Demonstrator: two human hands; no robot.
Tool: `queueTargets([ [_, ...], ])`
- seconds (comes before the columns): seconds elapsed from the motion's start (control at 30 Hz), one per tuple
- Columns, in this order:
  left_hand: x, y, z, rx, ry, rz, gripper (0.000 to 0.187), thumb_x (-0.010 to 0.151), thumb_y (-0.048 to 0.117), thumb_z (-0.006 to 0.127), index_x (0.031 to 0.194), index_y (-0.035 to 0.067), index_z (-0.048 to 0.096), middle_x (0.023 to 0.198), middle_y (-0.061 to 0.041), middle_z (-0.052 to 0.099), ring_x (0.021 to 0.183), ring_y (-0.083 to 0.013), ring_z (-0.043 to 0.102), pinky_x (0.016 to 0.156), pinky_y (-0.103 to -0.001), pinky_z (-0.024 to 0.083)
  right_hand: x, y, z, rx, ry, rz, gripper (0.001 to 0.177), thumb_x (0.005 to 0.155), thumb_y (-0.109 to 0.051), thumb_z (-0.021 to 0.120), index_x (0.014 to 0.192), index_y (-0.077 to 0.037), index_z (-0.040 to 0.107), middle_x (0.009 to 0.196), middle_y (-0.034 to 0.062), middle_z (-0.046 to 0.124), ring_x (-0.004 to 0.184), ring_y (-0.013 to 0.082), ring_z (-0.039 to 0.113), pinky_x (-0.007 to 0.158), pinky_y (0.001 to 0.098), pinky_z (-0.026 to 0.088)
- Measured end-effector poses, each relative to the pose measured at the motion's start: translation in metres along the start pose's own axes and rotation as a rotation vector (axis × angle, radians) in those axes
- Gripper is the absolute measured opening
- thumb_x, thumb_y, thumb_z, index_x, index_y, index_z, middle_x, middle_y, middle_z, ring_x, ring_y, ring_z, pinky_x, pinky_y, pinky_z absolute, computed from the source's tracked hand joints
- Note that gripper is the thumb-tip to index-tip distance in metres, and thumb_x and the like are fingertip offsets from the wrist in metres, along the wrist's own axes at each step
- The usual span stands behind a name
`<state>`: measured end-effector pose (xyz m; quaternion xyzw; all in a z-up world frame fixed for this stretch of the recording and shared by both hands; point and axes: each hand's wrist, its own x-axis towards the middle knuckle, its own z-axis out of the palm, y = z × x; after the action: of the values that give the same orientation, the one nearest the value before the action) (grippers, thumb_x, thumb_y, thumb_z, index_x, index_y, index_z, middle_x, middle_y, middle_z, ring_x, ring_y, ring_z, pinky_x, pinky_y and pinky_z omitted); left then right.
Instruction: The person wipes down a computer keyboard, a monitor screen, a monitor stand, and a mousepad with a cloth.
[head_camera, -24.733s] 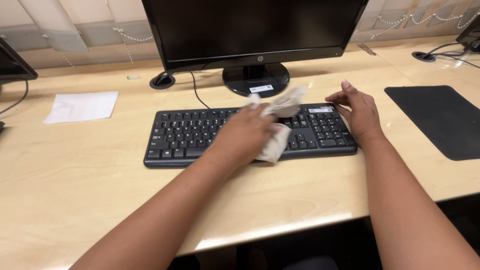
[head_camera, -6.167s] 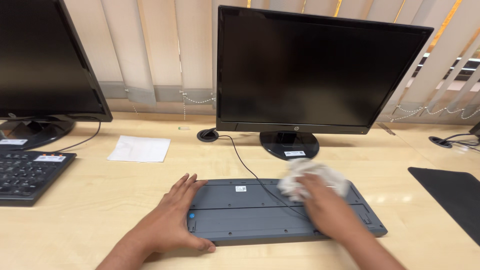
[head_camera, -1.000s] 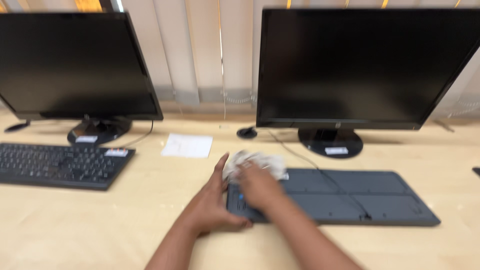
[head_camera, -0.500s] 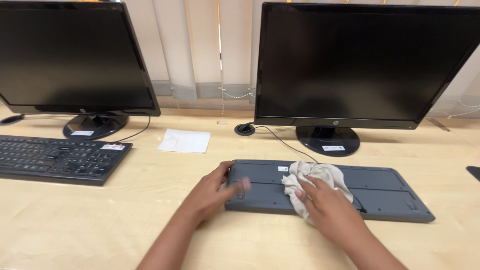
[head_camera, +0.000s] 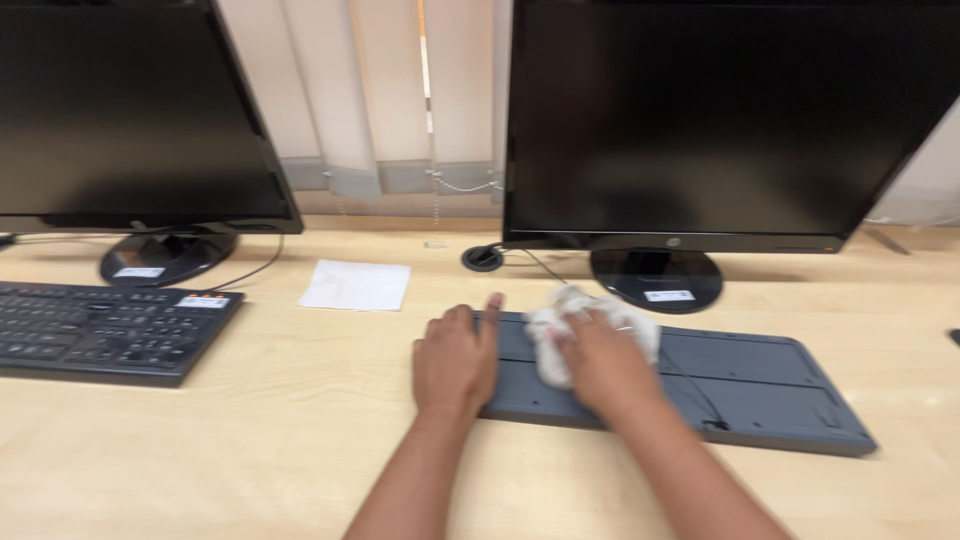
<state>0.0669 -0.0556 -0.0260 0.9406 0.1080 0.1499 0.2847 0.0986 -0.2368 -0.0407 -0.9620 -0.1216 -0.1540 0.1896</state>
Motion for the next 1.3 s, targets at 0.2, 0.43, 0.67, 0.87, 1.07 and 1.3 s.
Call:
queueTargets([
  [0.2,0.001,0.001,0.005,-0.028,0.1,0.151,0.078,0.099,0.068,0.028,0.126,0.004,0.064,0.133,-0.012,0.064,0.131,-0.0309,0.05,0.104,-0.053,0.037,-0.021,0.006,-0.018,-0.089,-0.032,-0.079,0.051,0.098,-0.044,0.052,0.137,-0.011,0.057,0.14,0.0208,0.055,0.115,0.0421,0.062,0.097,0.0505,0.048],
  [0.43,-0.01,0.017,-0.015,0.097,-0.126,0.031,0.074,0.097,0.07,0.032,0.126,0.011,0.066,0.133,-0.005,0.067,0.124,-0.0271,0.057,0.106,-0.045,0.043,-0.114,0.016,-0.053,-0.243,-0.167,-0.173,0.045,0.098,-0.034,0.058,0.137,-0.011,0.058,0.141,0.0169,0.057,0.099,0.0375,0.068,0.085,0.044,0.056],
  [0.67,-0.011,0.019,-0.016,0.138,-0.214,0.01,0.08,0.094,0.074,0.031,0.146,0.016,0.051,0.142,0.0,0.059,0.136,-0.019,0.047,0.114,-0.041,0.037,-0.13,0.139,-0.127,0.104,-0.045,0.118,0.034,0.1,-0.028,0.061,0.126,-0.007,0.067,0.112,0.0114,0.068,0.104,0.0273,0.066,0.106,0.0371,0.048],
  [0.87,-0.008,0.013,-0.013,0.181,-0.333,0.153,0.066,0.097,0.067,0.025,0.15,0.034,0.047,0.159,0.012,0.041,0.147,-0.0243,0.033,0.121,-0.052,0.025,-0.116,0.15,-0.117,-0.071,-0.063,0.092,0.039,0.096,-0.033,0.06,0.127,-0.011,0.066,0.128,0.0086,0.067,0.116,0.029,0.065,0.101,0.0395,0.051],
  [1.07,-0.007,0.013,-0.011,0.15,-0.306,0.126,0.06,0.099,0.061,0.021,0.144,0.039,0.054,0.158,0.016,0.042,0.147,-0.0231,0.034,0.122,-0.051,0.025,-0.039,0.064,-0.058,0.001,-0.22,-0.045,0.048,0.098,-0.034,0.055,0.144,-0.02,0.057,0.142,0.0063,0.056,0.126,0.0317,0.056,0.106,0.0418,0.045],
  [1.3,-0.005,0.015,-0.01,0.116,-0.303,0.058,0.063,0.102,0.062,0.023,0.144,0.031,0.057,0.154,0.015,0.049,0.146,-0.0186,0.038,0.121,-0.05,0.028,-0.046,0.085,-0.078,-0.003,-0.343,-0.113,0.045,0.097,-0.034,0.059,0.14,-0.021,0.063,0.152,0.0058,0.051,0.139,0.0281,0.046,0.112,0.0418,0.039],
])
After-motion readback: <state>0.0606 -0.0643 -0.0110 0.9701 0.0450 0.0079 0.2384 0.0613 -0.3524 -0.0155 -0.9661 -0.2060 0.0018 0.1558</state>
